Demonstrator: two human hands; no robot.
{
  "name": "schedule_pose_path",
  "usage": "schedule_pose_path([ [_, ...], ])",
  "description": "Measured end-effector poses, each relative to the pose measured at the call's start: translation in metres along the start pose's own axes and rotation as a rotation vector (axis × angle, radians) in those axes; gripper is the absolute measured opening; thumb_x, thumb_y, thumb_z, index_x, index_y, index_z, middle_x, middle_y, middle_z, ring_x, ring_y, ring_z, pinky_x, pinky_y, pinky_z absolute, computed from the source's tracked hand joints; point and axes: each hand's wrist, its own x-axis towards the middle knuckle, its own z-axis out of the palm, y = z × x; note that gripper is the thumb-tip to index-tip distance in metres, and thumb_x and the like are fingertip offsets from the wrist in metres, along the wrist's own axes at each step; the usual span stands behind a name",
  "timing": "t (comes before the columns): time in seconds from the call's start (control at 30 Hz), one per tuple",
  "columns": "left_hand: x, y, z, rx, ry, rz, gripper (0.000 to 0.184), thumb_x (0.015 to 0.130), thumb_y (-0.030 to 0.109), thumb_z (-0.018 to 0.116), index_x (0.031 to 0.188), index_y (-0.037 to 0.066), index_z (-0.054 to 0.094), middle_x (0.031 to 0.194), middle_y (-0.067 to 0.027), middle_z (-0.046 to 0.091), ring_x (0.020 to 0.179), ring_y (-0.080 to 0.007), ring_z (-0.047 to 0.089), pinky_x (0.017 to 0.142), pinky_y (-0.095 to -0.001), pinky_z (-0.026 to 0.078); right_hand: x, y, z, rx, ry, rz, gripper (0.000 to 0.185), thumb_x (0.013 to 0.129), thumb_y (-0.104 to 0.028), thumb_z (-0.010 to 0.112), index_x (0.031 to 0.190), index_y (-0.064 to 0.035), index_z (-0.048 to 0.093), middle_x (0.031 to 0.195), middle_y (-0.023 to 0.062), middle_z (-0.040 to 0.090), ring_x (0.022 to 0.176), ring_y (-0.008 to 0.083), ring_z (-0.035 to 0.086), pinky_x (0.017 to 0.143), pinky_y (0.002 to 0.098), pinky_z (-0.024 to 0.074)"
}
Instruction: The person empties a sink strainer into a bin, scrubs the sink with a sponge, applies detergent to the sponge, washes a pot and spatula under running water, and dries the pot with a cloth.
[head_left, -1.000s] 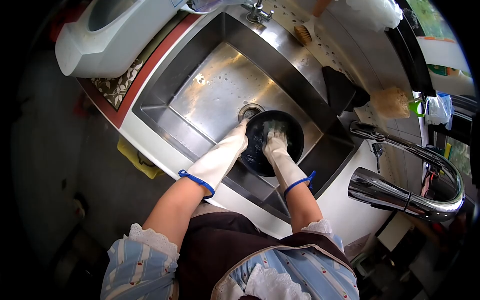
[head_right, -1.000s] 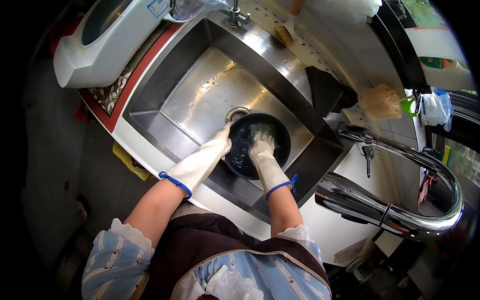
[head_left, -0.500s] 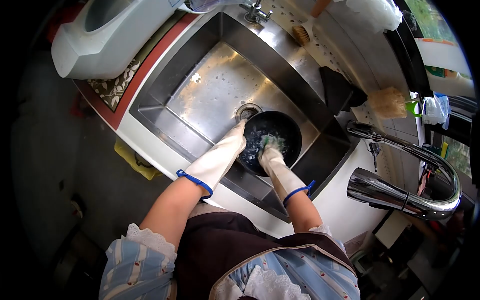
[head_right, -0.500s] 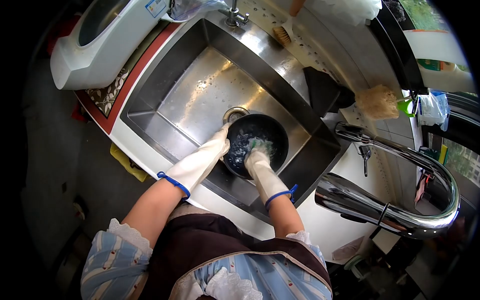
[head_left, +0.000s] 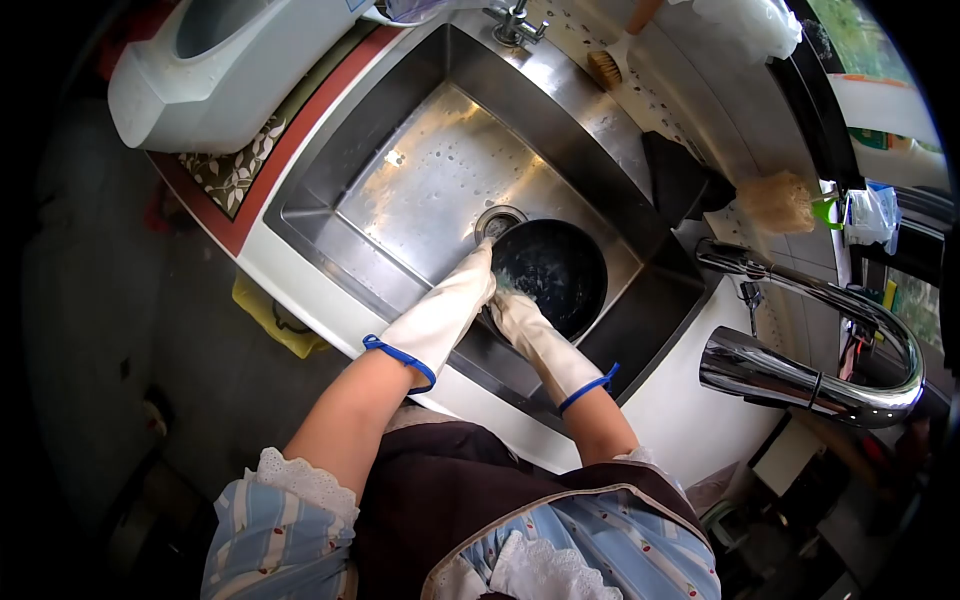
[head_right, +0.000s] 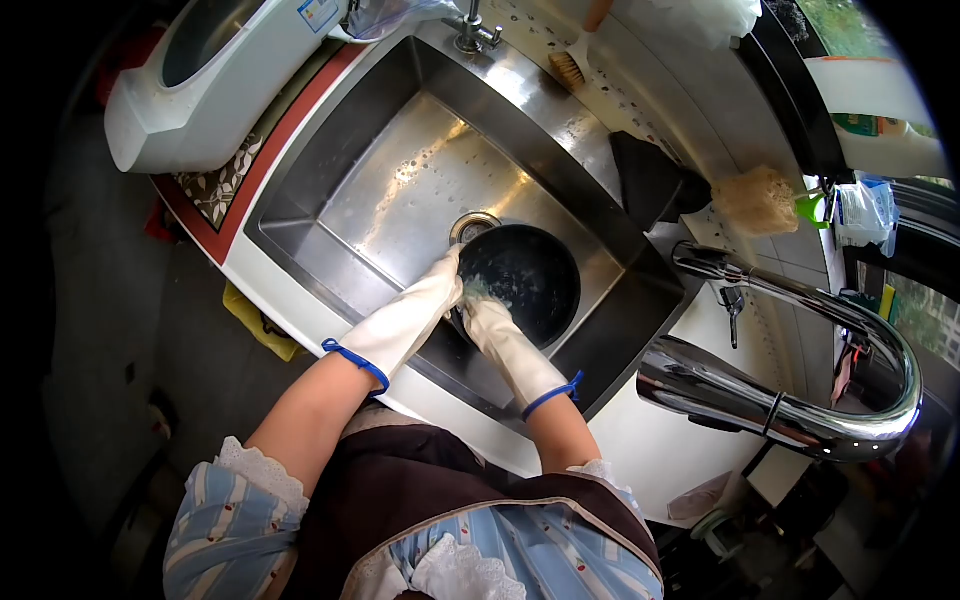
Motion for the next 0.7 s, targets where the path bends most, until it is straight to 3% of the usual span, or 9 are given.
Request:
schedule_pose_path([
  [0.03, 0.001, 0.000, 0.001, -0.026, 0.005, -0.013, 0.033, 0.092, 0.033, 0.054, 0.115, 0.010, 0.060, 0.117, -0.0037, 0.060, 0.102, -0.0203, 0.059, 0.091, -0.0424, 0.044, -0.010, 0.000, -0.011, -0.002, 0.002, 0.003, 0.022, 0.090, -0.013, 0.044, 0.103, -0.0042, 0.059, 0.087, 0.0107, 0.064, 0.081, 0.0281, 0.062, 0.080, 0.0352, 0.0498],
  [0.1, 0.000, -0.001, 0.002, -0.070, 0.015, -0.031, 0.034, 0.092, 0.033, 0.054, 0.116, 0.011, 0.059, 0.118, -0.0034, 0.060, 0.103, -0.0204, 0.058, 0.091, -0.0436, 0.044, -0.025, 0.005, -0.028, -0.718, -0.658, -0.326, 0.024, 0.092, -0.015, 0.043, 0.104, -0.0048, 0.060, 0.090, 0.0113, 0.066, 0.082, 0.0260, 0.064, 0.077, 0.0336, 0.0509],
  [0.17, 0.000, -0.002, 0.004, -0.153, 0.030, -0.056, 0.034, 0.092, 0.033, 0.054, 0.117, 0.011, 0.059, 0.119, -0.0031, 0.059, 0.105, -0.0206, 0.058, 0.092, -0.0449, 0.043, -0.036, 0.011, -0.033, -0.243, -0.372, 0.278, 0.029, 0.095, -0.018, 0.038, 0.109, -0.0048, 0.060, 0.094, 0.0104, 0.067, 0.086, 0.0241, 0.065, 0.078, 0.0307, 0.0510],
  [0.23, 0.000, -0.001, 0.005, -0.301, 0.057, -0.093, 0.034, 0.091, 0.034, 0.054, 0.118, 0.012, 0.059, 0.121, -0.0029, 0.059, 0.106, -0.0207, 0.057, 0.092, -0.0462, 0.043, -0.019, 0.010, -0.051, 0.658, -0.151, 1.201, 0.042, 0.095, -0.029, 0.037, 0.132, -0.0124, 0.047, 0.138, 0.0119, 0.044, 0.126, 0.0208, 0.044, 0.106, 0.0304, 0.0323],
  [0.3, -0.003, 0.002, 0.004, -0.559, 0.099, -0.146, 0.035, 0.091, 0.034, 0.054, 0.119, 0.012, 0.059, 0.122, -0.0026, 0.058, 0.107, -0.0209, 0.057, 0.093, -0.0474, 0.042, -0.020, 0.043, -0.027, -0.382, 0.216, 0.400, 0.043, 0.094, -0.027, 0.037, 0.125, -0.0013, 0.051, 0.120, 0.0194, 0.058, 0.109, 0.0322, 0.057, 0.092, 0.0397, 0.0460],
  [0.57, -0.035, 0.003, 0.019, -1.446, 0.231, -0.227, 0.037, 0.091, 0.034, 0.054, 0.122, 0.014, 0.058, 0.127, -0.0015, 0.056, 0.112, -0.0215, 0.055, 0.095, -0.0525, 0.040, 0.048, 0.012, -0.075, -0.068, 0.060, 0.267, 0.025, 0.089, -0.020, 0.048, 0.103, -0.0029, 0.060, 0.100, 0.0193, 0.064, 0.094, 0.0339, 0.060, 0.083, 0.0408, 0.0475],
  [0.63, -0.051, 0.003, 0.026, -1.535, 0.260, -0.202, 0.037, 0.091, 0.034, 0.054, 0.123, 0.015, 0.058, 0.128, -0.0013, 0.056, 0.113, -0.0216, 0.054, 0.095, -0.0538, 0.039, 0.053, 0.024, -0.002, -0.190, 0.441, 0.057, 0.022, 0.089, -0.018, 0.047, 0.096, -0.0050, 0.063, 0.094, 0.0174, 0.065, 0.092, 0.0305, 0.061, 0.080, 0.0378, 0.0482],
  [0.67, -0.059, 0.002, 0.027, -1.579, 0.275, -0.182, 0.038, 0.091, 0.034, 0.054, 0.123, 0.015, 0.058, 0.128, -0.0011, 0.055, 0.114, -0.0217, 0.054, 0.096, -0.0544, 0.039, 0.057, 0.032, 0.029, 0.324, 0.100, 0.308, 0.022, 0.089, -0.016, 0.045, 0.096, -0.0071, 0.064, 0.094, 0.0136, 0.065, 0.093, 0.0266, 0.061, 0.081, 0.0333, 0.0485],
  [0.7, -0.066, 0.002, 0.030, -1.613, 0.288, -0.164, 0.038, 0.091, 0.034, 0.054, 0.123, 0.016, 0.058, 0.129, -0.0010, 0.055, 0.114, -0.0218, 0.054, 0.096, -0.0550, 0.038, 0.043, -0.002, -0.020, 0.204, -0.290, 0.345, 0.036, 0.096, -0.023, 0.032, 0.110, -0.0070, 0.062, 0.114, 0.0126, 0.062, 0.109, 0.0231, 0.056, 0.093, 0.0290, 0.0427],
])
